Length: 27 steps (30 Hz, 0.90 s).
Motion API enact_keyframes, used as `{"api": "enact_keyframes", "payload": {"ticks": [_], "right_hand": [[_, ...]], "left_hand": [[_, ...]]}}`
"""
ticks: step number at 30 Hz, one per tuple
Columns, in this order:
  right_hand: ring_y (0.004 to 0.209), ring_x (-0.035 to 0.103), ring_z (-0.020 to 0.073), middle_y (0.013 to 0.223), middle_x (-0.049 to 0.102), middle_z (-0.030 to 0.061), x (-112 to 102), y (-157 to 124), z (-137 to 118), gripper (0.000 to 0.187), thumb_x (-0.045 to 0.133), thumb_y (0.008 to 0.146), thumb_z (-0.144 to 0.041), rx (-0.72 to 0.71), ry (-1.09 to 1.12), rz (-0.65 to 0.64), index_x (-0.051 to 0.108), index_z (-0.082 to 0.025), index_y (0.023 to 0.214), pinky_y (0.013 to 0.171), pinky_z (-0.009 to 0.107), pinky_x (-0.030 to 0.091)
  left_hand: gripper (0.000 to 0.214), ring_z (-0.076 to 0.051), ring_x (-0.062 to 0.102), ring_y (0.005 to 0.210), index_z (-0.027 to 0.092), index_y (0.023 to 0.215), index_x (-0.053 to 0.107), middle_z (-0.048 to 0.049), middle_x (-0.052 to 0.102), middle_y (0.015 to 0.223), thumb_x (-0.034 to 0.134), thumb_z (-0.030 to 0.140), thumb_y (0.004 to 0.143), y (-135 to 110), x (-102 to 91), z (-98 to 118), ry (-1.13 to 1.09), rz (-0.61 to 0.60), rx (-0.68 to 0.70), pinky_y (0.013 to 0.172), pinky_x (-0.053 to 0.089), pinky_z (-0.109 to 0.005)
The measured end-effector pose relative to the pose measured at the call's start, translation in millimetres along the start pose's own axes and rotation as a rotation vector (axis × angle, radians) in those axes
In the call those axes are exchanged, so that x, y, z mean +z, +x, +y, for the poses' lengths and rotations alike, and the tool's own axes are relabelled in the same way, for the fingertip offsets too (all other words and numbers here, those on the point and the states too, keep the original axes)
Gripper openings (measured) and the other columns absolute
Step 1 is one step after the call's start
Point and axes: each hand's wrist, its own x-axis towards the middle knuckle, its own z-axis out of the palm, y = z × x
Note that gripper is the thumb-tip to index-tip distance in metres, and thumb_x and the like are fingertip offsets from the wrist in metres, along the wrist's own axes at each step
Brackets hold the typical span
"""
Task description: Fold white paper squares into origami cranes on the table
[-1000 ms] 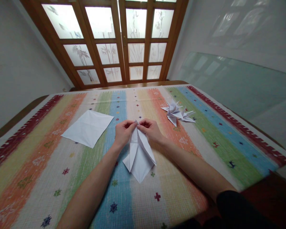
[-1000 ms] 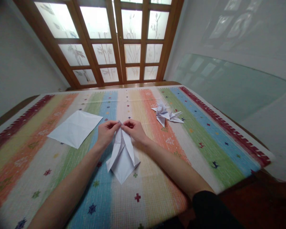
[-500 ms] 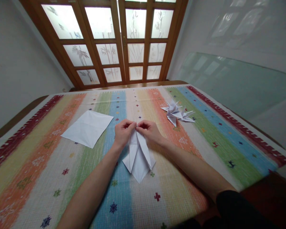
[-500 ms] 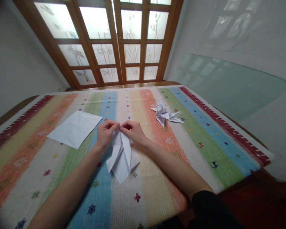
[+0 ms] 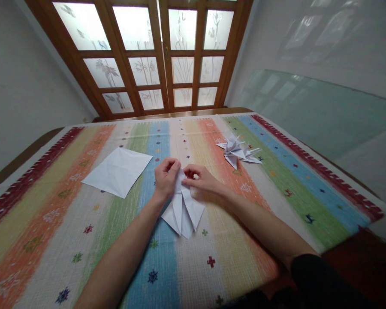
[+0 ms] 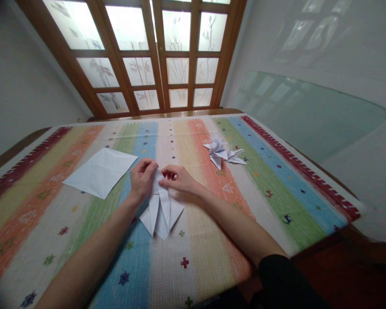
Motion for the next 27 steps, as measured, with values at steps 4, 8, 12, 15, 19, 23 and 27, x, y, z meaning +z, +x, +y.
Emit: {"api": "enact_keyframes", "payload": {"ticks": [4, 8, 12, 15, 19, 23, 27], "right_hand": [[0.061, 0.048, 0.0108, 0.07, 0.059, -0.0013, 4, -1, 0, 0.018, 0.066, 0.078, -0.036, -0.024, -0.091, 0.046, 0.064, -0.017, 0.08, 0.058, 0.024, 0.039], [0.06, 0.047, 0.011, 0.066, 0.058, -0.0015, 5, 0, 3, 0.019, 0.065, 0.079, -0.036, -0.044, -0.157, 0.123, 0.064, -0.018, 0.074, 0.058, 0.024, 0.038], [0.06, 0.049, 0.0114, 0.067, 0.06, -0.0009, 3, 1, 7, 0.02, 0.065, 0.08, -0.038, -0.066, -0.159, 0.171, 0.065, -0.019, 0.076, 0.058, 0.024, 0.038], [0.06, 0.051, 0.0117, 0.068, 0.062, 0.0, 3, 1, 8, 0.021, 0.064, 0.082, -0.039, -0.065, -0.153, 0.19, 0.065, -0.018, 0.078, 0.057, 0.024, 0.038], [0.06, 0.052, 0.0118, 0.068, 0.062, 0.0005, 6, 0, 6, 0.021, 0.06, 0.085, -0.036, -0.087, -0.22, 0.232, 0.065, -0.018, 0.075, 0.058, 0.025, 0.039], [0.062, 0.052, 0.0117, 0.069, 0.061, 0.0005, 10, -2, 5, 0.018, 0.059, 0.087, -0.032, -0.147, -0.316, 0.254, 0.064, -0.018, 0.076, 0.06, 0.025, 0.039], [0.063, 0.053, 0.0123, 0.07, 0.061, 0.0009, 12, -5, 9, 0.018, 0.06, 0.087, -0.032, -0.168, -0.407, 0.248, 0.063, -0.018, 0.076, 0.061, 0.025, 0.039]], "left_hand": [[0.025, -0.013, 0.052, 0.063, 0.02, 0.068, 0.057, 0.0011, 0.057, 0.065, 0.052, 0.037, 0.085, -1, 1.8, -1, -0.003, 0.036, 0.03, 0.062, 0.043, -0.024], [0.022, -0.013, 0.057, 0.068, 0.019, 0.075, 0.062, -0.0002, 0.063, 0.071, 0.058, 0.04, 0.082, 0, 1.5, -7, -0.036, 0.009, 0.054, 0.066, 0.046, -0.025], [0.016, -0.015, 0.062, 0.07, 0.019, 0.073, 0.068, -0.0014, 0.07, 0.075, 0.067, 0.035, 0.075, 2, -1.0, -12, -0.005, -0.058, 0.055, 0.071, 0.048, -0.027], [0.019, -0.015, 0.064, 0.07, 0.02, 0.069, 0.071, -0.0017, 0.072, 0.072, 0.064, 0.034, 0.079, 2, -2.1, -12, 0.018, -0.071, 0.036, 0.071, 0.049, -0.028], [0.019, -0.014, 0.064, 0.066, 0.02, 0.07, 0.073, -0.001, 0.072, 0.07, 0.063, 0.032, 0.081, 0, -1.3, -9, 0.013, -0.044, 0.043, 0.068, 0.049, -0.026], [0.02, -0.014, 0.065, 0.065, 0.019, 0.069, 0.074, -0.0006, 0.073, 0.069, 0.064, 0.034, 0.08, -1, 0.8, -8, 0.034, 0.018, 0.045, 0.066, 0.05, -0.025], [0.022, -0.014, 0.067, 0.063, 0.019, 0.071, 0.075, -0.0005, 0.075, 0.068, 0.065, 0.037, 0.08, -2, 2.3, -11, 0.014, 0.065, 0.052, 0.065, 0.052, -0.024]]}}
